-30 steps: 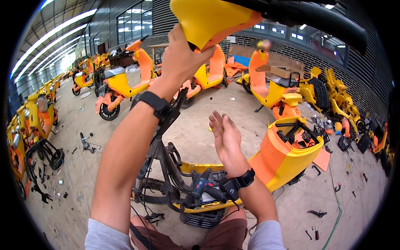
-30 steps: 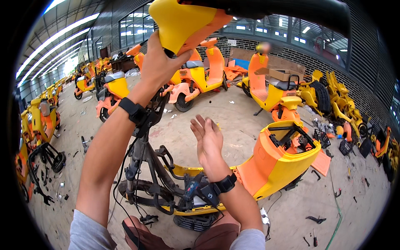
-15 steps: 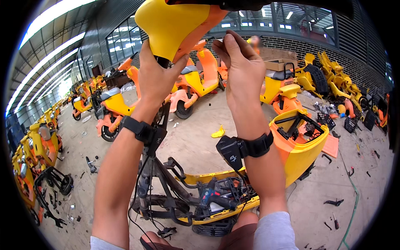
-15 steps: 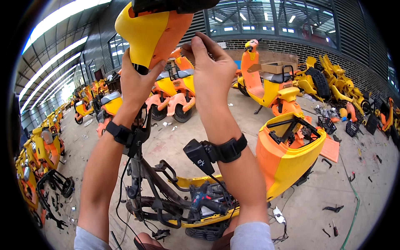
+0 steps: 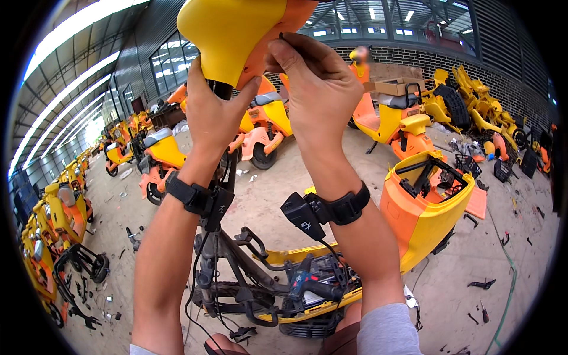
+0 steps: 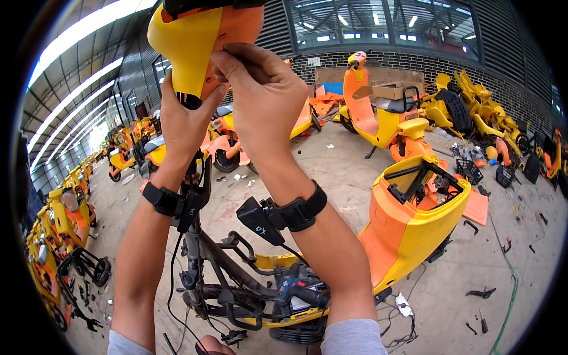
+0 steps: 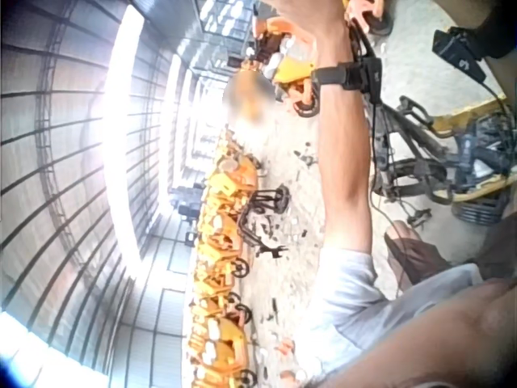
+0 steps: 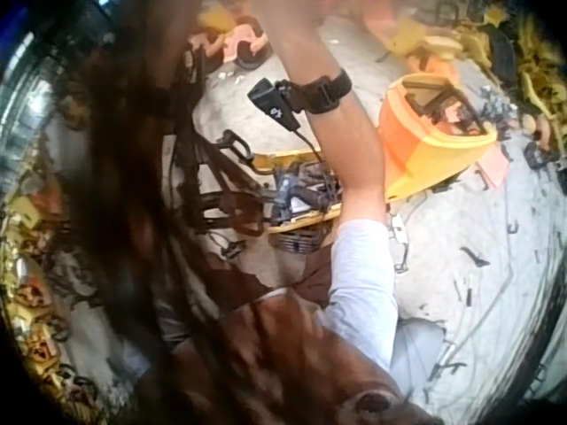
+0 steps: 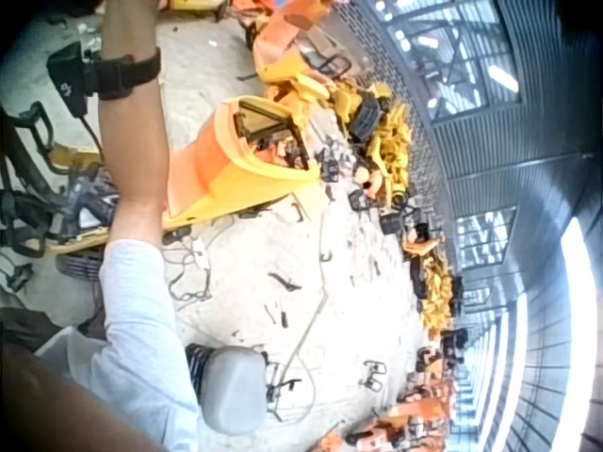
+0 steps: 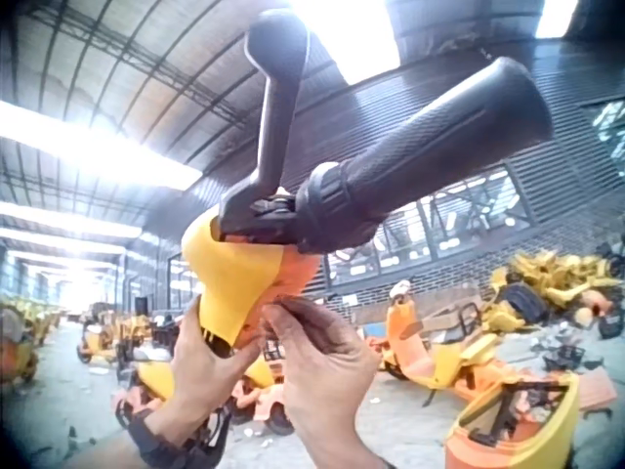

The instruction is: The person assembles a yellow and orange electric scooter by attaching the front fairing and handlebar cover using a cordless drill. They align the plastic panels, insert screws, and tighten them to secure the components.

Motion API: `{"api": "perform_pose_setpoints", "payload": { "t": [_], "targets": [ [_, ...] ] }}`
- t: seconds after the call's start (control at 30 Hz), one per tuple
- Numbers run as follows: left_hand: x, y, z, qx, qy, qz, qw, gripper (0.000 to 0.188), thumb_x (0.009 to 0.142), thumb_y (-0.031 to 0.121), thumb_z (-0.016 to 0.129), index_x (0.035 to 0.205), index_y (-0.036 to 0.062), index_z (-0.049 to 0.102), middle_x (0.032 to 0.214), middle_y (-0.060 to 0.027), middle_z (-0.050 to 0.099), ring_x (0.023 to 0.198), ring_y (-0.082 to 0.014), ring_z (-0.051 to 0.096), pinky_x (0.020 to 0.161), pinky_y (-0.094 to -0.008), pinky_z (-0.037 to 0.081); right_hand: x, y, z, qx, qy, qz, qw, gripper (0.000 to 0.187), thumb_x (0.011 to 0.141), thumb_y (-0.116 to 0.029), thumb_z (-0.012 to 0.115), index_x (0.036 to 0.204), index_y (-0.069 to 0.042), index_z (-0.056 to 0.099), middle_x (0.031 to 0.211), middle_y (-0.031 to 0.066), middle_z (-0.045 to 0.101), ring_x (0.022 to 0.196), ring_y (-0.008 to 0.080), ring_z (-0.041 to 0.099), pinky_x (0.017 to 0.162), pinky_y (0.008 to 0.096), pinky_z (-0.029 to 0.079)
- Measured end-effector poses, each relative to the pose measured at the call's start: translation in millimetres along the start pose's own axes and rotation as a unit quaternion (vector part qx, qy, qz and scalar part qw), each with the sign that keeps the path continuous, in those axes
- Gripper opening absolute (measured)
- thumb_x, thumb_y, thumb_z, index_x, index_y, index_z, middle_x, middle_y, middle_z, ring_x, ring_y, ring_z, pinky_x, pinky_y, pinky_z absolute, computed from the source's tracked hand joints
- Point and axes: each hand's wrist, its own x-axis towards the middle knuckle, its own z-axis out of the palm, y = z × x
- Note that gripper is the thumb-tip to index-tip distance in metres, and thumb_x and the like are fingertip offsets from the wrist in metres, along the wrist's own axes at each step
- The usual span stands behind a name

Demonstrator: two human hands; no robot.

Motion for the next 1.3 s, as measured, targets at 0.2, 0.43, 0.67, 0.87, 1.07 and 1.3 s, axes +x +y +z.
{"api": "perform_pose_setpoints", "payload": {
  "t": [0.2,0.43,0.67,0.87,1.07,1.3],
  "targets": [
    [0,-3,0,0.014,0.010,-0.005,1.000,0.088,0.069,0.039,0.081,0.132,-0.0049,0.039,0.115,-0.0213,0.058,0.103,-0.0334,0.061,0.084,-0.0397,0.050,5,8,0,-0.036,-0.019,-0.033,0.999,0.016,0.085,0.001,0.066,0.100,0.006,0.068,0.085,0.0098,0.071,0.074,0.0127,0.068,0.067,0.0212,0.053],
    [-1,-3,-1,0.032,0.010,-0.007,0.999,0.088,0.068,0.038,0.081,0.133,-0.0044,0.038,0.118,-0.0214,0.055,0.104,-0.0335,0.060,0.084,-0.0389,0.051,8,9,-1,-0.128,-0.001,-0.073,0.989,0.014,0.084,-0.001,0.067,0.098,0.002,0.070,0.097,0.0049,0.067,0.076,0.0100,0.066,0.061,0.0212,0.053],
    [-1,-1,-1,0.018,0.015,-0.010,1.000,0.080,0.070,0.037,0.081,0.128,-0.0033,0.042,0.111,-0.0200,0.061,0.102,-0.0302,0.062,0.087,-0.0370,0.048,7,9,3,-0.111,0.023,-0.030,0.993,0.017,0.084,-0.007,0.071,0.100,-0.001,0.069,0.093,0.0045,0.068,0.071,0.0086,0.062,0.056,0.0204,0.052],
    [-1,-5,0,0.008,0.023,0.001,1.000,0.079,0.070,0.037,0.081,0.127,-0.0027,0.043,0.111,-0.0201,0.060,0.101,-0.0309,0.062,0.086,-0.0370,0.048,5,9,11,-0.044,0.041,0.004,0.998,0.025,0.085,-0.010,0.072,0.105,0.002,0.064,0.091,0.0059,0.068,0.074,0.0087,0.063,0.053,0.0209,0.049],
    [-1,-9,2,0.007,0.019,-0.006,1.000,0.088,0.067,0.036,0.081,0.133,-0.0014,0.038,0.119,-0.0205,0.053,0.101,-0.0354,0.061,0.079,-0.0411,0.052,1,10,13,0.022,0.037,0.086,0.995,0.027,0.087,-0.017,0.070,0.106,0.002,0.062,0.092,0.0067,0.069,0.076,0.0117,0.065,0.050,0.0203,0.049],
    [-1,-12,4,0.017,0.020,-0.010,1.000,0.088,0.068,0.038,0.081,0.133,-0.0013,0.037,0.117,-0.0205,0.054,0.099,-0.0346,0.062,0.078,-0.0412,0.052,-5,2,23,-0.031,0.083,0.063,0.994,0.025,0.085,-0.015,0.072,0.103,0.001,0.066,0.092,0.0065,0.069,0.073,0.0132,0.065,0.052,0.0218,0.047]
  ]
}}
